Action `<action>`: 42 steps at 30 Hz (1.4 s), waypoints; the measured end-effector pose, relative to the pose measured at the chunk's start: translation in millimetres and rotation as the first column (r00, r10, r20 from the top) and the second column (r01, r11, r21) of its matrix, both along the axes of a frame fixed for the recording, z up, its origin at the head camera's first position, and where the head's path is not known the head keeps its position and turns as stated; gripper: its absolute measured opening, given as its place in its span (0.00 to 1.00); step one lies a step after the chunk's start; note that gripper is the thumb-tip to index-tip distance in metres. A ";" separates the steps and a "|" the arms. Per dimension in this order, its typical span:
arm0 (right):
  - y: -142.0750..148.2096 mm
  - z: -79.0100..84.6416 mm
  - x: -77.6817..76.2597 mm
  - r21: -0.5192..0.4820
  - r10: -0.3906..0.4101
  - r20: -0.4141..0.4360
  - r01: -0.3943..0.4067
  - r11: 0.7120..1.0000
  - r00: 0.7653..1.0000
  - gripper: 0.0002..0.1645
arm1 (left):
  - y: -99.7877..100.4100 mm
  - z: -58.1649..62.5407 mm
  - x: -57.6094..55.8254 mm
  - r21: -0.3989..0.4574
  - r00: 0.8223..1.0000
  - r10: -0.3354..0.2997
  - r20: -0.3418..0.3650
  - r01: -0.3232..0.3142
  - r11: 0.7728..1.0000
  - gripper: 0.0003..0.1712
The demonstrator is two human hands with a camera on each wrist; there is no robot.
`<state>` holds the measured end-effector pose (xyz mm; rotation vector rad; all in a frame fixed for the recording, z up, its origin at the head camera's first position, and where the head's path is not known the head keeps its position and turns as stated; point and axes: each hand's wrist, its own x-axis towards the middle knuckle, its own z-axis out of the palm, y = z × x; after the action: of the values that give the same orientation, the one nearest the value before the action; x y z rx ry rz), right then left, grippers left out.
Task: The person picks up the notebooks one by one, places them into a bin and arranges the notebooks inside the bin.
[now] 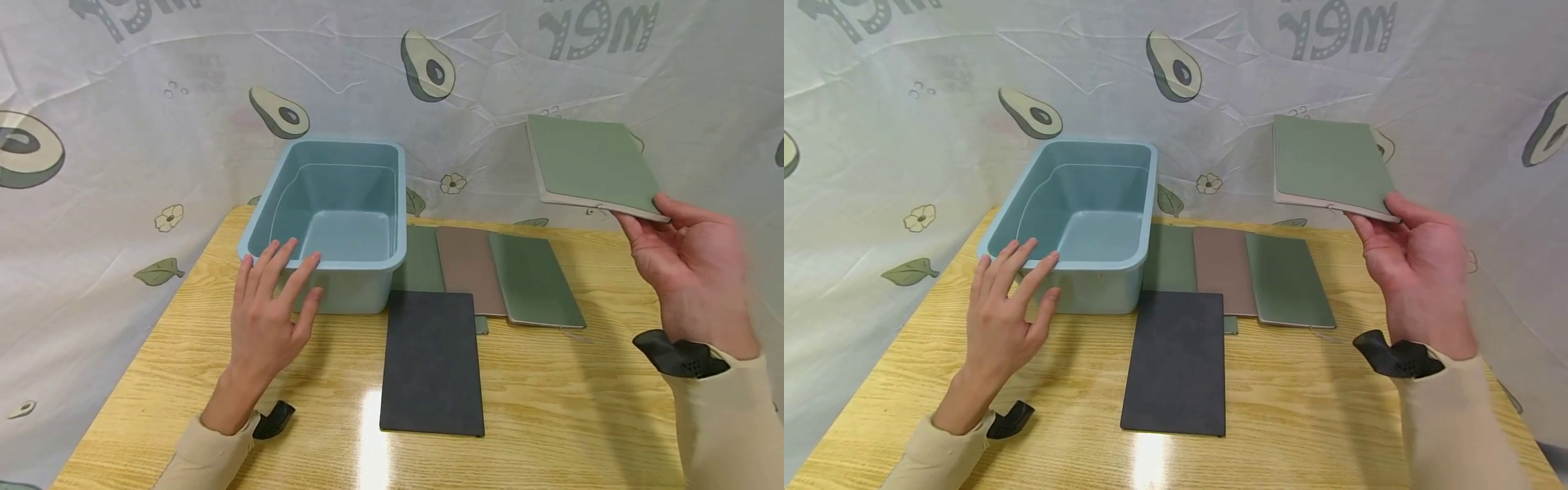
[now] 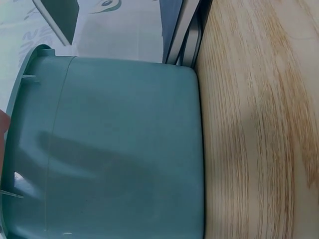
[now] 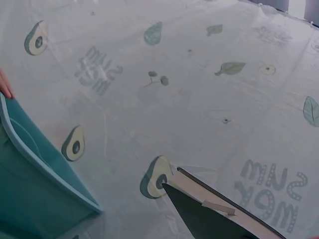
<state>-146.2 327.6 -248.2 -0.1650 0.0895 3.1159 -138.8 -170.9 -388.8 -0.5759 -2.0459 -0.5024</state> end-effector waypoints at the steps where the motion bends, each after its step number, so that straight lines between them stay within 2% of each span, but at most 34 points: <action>1: -3.1 0.7 -1.0 -0.002 0.005 0.004 -0.005 1.000 1.000 0.43 | 0.2 -0.2 0.0 0.007 1.000 0.000 -0.003 0.000 1.000 0.24; 8: -21.7 5.7 -5.7 0.040 0.014 0.077 -0.017 0.999 0.997 0.50 | 1.5 -0.4 -0.5 0.030 1.000 -0.001 -0.021 0.002 1.000 0.23; 16: -45.1 9.1 -13.0 0.088 0.034 0.079 -0.041 0.995 0.996 0.42 | 1.6 -0.6 -1.1 0.026 1.000 -0.005 -0.029 0.006 1.000 0.24; 26: -88.3 11.0 -24.5 0.164 0.066 0.082 -0.079 0.983 0.994 0.41 | 0.0 -1.9 -0.7 0.013 1.000 -0.005 -0.024 0.005 1.000 0.25; 32: -116.2 13.6 -28.4 0.197 0.089 0.089 -0.106 0.975 0.992 0.44 | -0.2 -3.1 -1.7 0.016 1.000 -0.009 -0.018 0.009 1.000 0.25; 42: -156.9 10.7 -35.0 0.307 0.120 0.081 -0.139 0.941 0.989 0.36 | 0.1 -5.5 -3.0 0.024 1.000 -0.013 -0.026 0.014 1.000 0.24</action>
<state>-181.1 170.7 -237.5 -0.2681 -0.4311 3.1950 -141.7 -170.8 -394.3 -0.5793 -2.0100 -0.5250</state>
